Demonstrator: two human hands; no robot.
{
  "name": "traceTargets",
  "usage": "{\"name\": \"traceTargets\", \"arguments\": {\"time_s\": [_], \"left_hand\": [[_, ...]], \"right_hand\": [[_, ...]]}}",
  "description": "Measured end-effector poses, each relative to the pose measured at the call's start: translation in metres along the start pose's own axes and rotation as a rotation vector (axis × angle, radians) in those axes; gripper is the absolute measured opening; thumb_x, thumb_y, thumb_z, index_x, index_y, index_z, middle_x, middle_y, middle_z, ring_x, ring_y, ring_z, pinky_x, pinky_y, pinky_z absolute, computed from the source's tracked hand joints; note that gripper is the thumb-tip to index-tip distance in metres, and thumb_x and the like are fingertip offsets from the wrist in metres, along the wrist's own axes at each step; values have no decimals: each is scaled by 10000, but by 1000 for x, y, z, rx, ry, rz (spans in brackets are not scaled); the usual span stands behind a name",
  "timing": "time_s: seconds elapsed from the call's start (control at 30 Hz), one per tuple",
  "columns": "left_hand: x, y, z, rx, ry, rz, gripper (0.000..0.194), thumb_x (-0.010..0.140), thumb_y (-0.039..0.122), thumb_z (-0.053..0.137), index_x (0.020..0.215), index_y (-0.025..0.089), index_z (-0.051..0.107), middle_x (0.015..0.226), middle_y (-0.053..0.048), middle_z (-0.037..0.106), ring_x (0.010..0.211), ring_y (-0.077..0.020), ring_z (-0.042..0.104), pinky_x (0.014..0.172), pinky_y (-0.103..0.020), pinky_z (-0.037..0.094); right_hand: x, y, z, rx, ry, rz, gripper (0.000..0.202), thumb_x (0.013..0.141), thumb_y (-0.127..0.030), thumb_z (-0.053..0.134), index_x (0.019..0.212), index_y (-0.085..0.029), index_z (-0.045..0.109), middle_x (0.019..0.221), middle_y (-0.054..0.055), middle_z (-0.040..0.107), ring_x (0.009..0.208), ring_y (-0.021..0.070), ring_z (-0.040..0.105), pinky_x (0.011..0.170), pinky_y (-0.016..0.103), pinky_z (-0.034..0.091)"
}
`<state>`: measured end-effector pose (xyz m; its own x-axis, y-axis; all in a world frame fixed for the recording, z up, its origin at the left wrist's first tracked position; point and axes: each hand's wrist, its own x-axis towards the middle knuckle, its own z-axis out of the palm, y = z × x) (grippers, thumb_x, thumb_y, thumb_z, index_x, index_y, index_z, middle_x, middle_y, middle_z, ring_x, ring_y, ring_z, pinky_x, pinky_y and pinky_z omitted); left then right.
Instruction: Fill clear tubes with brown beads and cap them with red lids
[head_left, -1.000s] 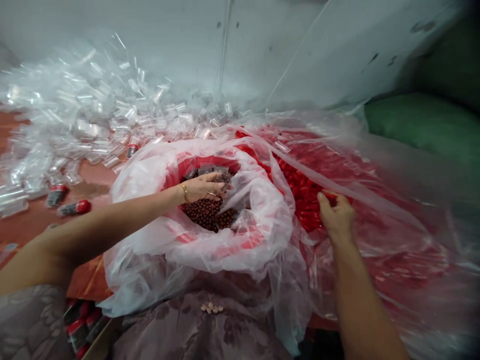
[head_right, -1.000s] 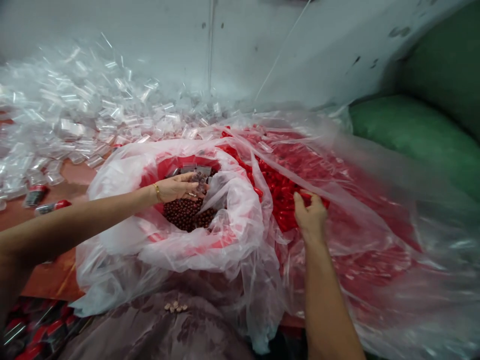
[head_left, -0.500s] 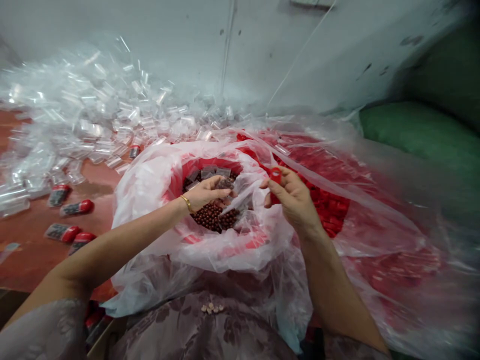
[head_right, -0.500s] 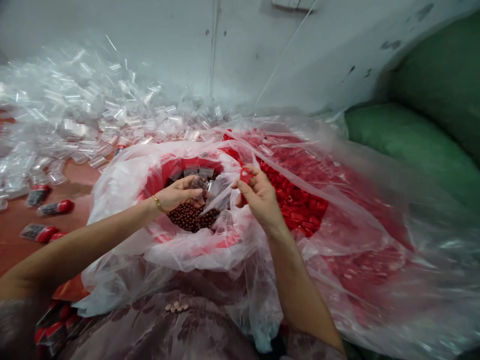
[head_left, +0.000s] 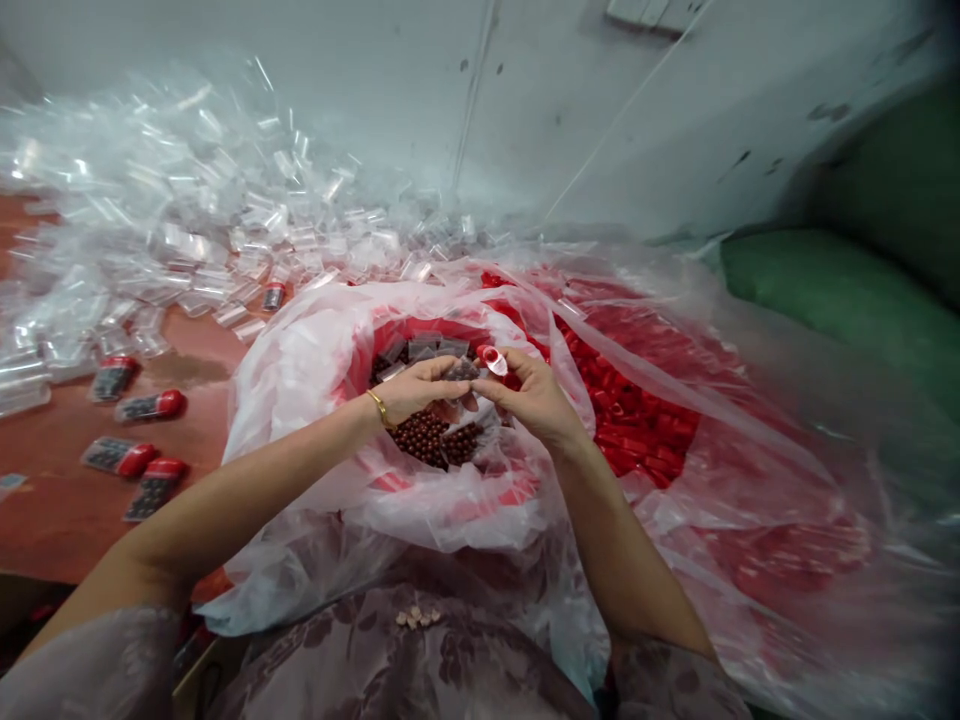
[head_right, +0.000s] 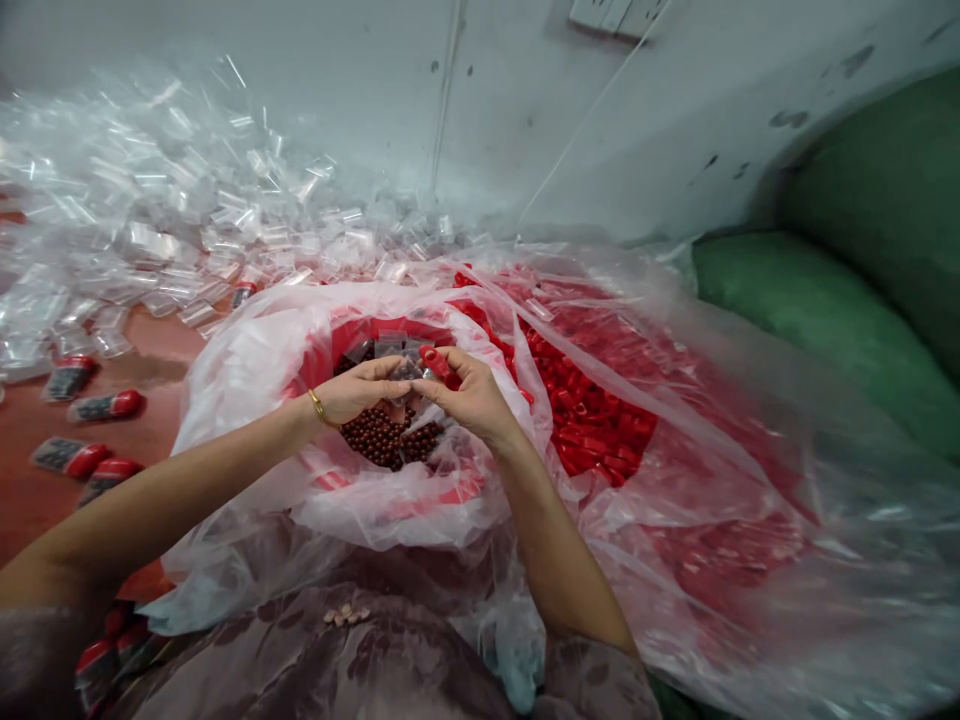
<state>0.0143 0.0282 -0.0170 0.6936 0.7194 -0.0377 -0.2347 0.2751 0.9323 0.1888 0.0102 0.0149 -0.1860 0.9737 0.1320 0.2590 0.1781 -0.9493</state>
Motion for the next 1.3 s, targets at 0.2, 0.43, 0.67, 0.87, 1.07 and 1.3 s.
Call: {"name": "traceTargets", "arguments": {"time_s": [0.2,0.43,0.67,0.87,1.07,1.3], "left_hand": [[-1,0,1,37,-83,-2,510,627,518,751,857,133,509,724,-26,622,597,-90,574,537,-200,470],[0,2,1,8,82,43,548,609,528,755,899,135,507,744,-14,620,575,-76,553,540,-203,462],[1,0,3,35,113,48,500,629,475,757,893,126,516,795,2,595,566,-51,528,538,-194,439],[0,1,3,36,134,90,488,652,485,736,882,130,492,750,-3,602,566,-62,531,515,-188,419],[0,0,4,60,74,85,463,694,483,705,891,123,492,727,-7,610,544,-63,544,528,-201,435],[4,-5,4,77,105,103,429,693,438,719,870,131,478,680,37,575,504,-35,520,509,-175,429]], "right_hand": [[4,1,-7,69,-264,137,343,600,-380,773,708,-191,508,516,-74,512,381,60,426,345,183,345],[11,9,1,383,-54,275,369,691,-532,640,767,-220,457,514,-104,404,335,46,300,294,193,367],[9,10,9,309,23,174,335,689,-500,656,742,-190,541,580,-64,512,356,36,382,329,185,375],[6,7,12,363,39,218,451,708,-517,657,1022,-205,567,464,-112,444,314,36,313,320,172,339],[3,7,8,287,-9,193,527,667,-567,689,1024,-196,576,453,-122,429,288,30,294,299,175,350],[-1,8,12,248,64,145,470,737,-566,625,1024,-195,609,443,-108,439,289,39,357,313,171,328]]}}
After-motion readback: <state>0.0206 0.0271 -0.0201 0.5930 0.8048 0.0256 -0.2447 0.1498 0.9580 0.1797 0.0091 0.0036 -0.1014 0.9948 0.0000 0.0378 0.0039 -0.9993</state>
